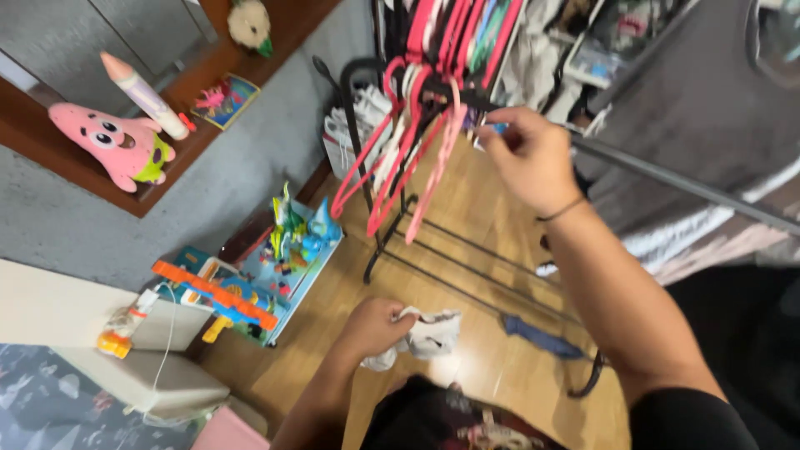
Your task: The person takes clothes from a laundry basket, places them on hangers, and hangs them on a clothes rack. The person handles shorts, a patterned top, a grey t-shirt, a white t-shirt, and a yellow top, using various colored hangers to organize them on the rack.
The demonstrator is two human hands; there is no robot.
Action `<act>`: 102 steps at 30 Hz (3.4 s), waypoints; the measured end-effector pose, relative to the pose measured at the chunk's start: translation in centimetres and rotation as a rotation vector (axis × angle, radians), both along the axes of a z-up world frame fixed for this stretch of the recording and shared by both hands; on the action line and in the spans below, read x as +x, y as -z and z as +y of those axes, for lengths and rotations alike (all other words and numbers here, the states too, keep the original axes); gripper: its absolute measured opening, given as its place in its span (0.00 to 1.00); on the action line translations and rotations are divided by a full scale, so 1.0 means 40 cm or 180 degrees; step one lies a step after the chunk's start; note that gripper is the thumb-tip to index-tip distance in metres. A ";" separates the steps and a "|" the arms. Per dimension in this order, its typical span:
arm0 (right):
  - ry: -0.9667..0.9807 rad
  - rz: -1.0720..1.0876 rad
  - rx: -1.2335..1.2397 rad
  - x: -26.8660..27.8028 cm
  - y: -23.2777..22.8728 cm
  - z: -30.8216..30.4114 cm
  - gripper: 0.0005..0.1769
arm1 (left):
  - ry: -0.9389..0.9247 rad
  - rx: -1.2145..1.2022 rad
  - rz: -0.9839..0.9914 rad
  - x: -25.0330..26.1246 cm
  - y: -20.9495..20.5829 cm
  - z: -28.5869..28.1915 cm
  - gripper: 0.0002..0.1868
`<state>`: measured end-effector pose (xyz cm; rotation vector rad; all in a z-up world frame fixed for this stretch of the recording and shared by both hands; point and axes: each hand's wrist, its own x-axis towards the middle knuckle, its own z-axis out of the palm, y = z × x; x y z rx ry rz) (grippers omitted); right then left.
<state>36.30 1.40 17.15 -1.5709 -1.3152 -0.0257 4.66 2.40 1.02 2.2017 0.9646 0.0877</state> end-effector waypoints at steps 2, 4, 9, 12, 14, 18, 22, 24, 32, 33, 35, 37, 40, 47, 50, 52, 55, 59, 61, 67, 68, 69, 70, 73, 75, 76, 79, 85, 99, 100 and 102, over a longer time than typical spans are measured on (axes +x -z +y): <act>0.0230 -0.0352 0.0079 0.048 -0.027 0.002 0.08 | 0.0015 -0.0192 -0.0091 0.015 -0.030 -0.002 0.25; 0.0187 -0.0448 -0.0129 0.083 -0.072 0.005 0.06 | 0.0064 -0.0058 -0.0032 0.034 0.000 0.006 0.26; 0.0364 -0.0939 -0.0365 0.155 -0.158 0.066 0.05 | 0.0391 0.0126 0.0096 0.080 0.063 0.085 0.27; 0.0471 -0.1007 -0.0446 0.179 -0.174 0.143 0.04 | 0.0715 0.0233 -0.0068 0.097 0.071 0.141 0.27; 0.0707 -0.1491 -0.0450 0.185 -0.189 0.202 0.06 | 0.0991 -0.0120 0.0262 0.114 0.069 0.185 0.24; 0.1010 -0.1608 -0.0602 0.186 -0.175 0.313 0.12 | 0.1536 -0.0138 0.0274 0.109 0.080 0.256 0.24; 0.1721 -0.1976 -0.0699 0.168 -0.163 0.345 0.21 | 0.1937 -0.0166 0.0284 0.076 0.118 0.322 0.24; 0.1713 -0.2439 -0.0315 0.135 -0.184 0.365 0.23 | 0.2030 -0.0215 0.0195 0.068 0.122 0.348 0.25; 0.1951 -0.2206 -0.1701 0.138 -0.170 0.473 0.29 | 0.2250 -0.0424 0.0441 0.067 0.100 0.409 0.22; 0.1957 -0.2221 -0.1708 0.130 -0.172 0.482 0.29 | 0.2257 -0.0427 0.0424 0.068 0.107 0.412 0.22; 0.2066 -0.2040 -0.1287 0.114 -0.174 0.498 0.18 | 0.2311 -0.0334 0.0307 0.069 0.121 0.421 0.21; 0.2146 -0.2067 -0.1307 0.143 -0.162 0.514 0.18 | 0.2356 -0.0338 0.0380 0.070 0.099 0.426 0.21; 0.2328 -0.1834 -0.1592 0.150 -0.171 0.542 0.20 | 0.2402 -0.0362 0.0574 0.071 0.062 0.432 0.21; 0.2774 -0.1160 -0.1857 0.140 -0.178 0.585 0.23 | 0.2411 -0.0283 0.0271 0.078 0.120 0.430 0.21; 0.2793 -0.1140 -0.1586 0.143 -0.164 0.581 0.13 | 0.2495 -0.0275 0.0450 0.080 0.096 0.439 0.21; 0.2780 -0.1148 -0.1425 0.139 -0.159 0.567 0.12 | 0.2481 -0.0334 0.0471 0.081 0.092 0.444 0.22; 0.2802 -0.1261 -0.1156 0.151 -0.143 0.555 0.11 | 0.2500 -0.0387 0.0443 0.086 0.109 0.450 0.22; 0.2627 -0.1301 -0.0842 0.149 -0.146 0.543 0.11 | 0.2639 -0.0297 0.0556 0.106 0.134 0.451 0.21; 0.2569 -0.1286 -0.0734 0.147 -0.165 0.541 0.11 | 0.2671 -0.0362 0.0662 0.110 0.105 0.450 0.21; 0.2399 -0.1204 -0.0392 0.114 -0.200 0.522 0.16 | 0.2710 -0.0453 0.0720 0.119 0.140 0.446 0.22; 0.2353 -0.1017 -0.0332 0.094 -0.206 0.512 0.16 | 0.2659 -0.0438 0.0580 0.120 0.152 0.446 0.21; 0.2356 -0.1020 -0.0339 0.091 -0.190 0.487 0.16 | 0.2664 -0.0444 0.0577 0.121 0.156 0.446 0.21; 0.2259 -0.1213 -0.0240 0.089 -0.173 0.461 0.13 | 0.2590 -0.0475 0.0490 0.122 0.161 0.445 0.22; 0.2163 -0.1365 -0.0034 0.041 -0.135 0.376 0.10 | 0.2593 -0.0553 0.0643 0.121 0.135 0.444 0.23; 0.2183 -0.1333 0.0092 -0.009 -0.120 0.313 0.10 | 0.2680 -0.0577 0.0880 0.125 0.099 0.447 0.24; 0.2287 -0.1162 0.0119 -0.038 -0.112 0.278 0.09 | 0.2733 -0.0715 0.0958 0.127 0.080 0.448 0.23; 0.2251 -0.0371 0.0518 -0.124 -0.065 0.154 0.08 | 0.2897 -0.0765 0.1120 0.138 0.045 0.441 0.24; 0.1529 0.0672 0.1002 -0.207 -0.004 -0.082 0.20 | 0.2955 -0.0388 0.1115 0.181 0.117 0.390 0.22; 0.0507 0.0963 0.3034 -0.344 0.272 -0.446 0.24 | 0.3091 0.0099 -0.0341 0.270 -0.142 0.119 0.26; 0.0481 0.0931 0.2796 -0.360 0.223 -0.458 0.27 | 0.3155 -0.0021 -0.0354 0.285 -0.179 0.099 0.25; 0.0466 0.0874 0.2616 -0.356 0.193 -0.485 0.42 | 0.3249 -0.0089 -0.0354 0.318 -0.241 0.053 0.25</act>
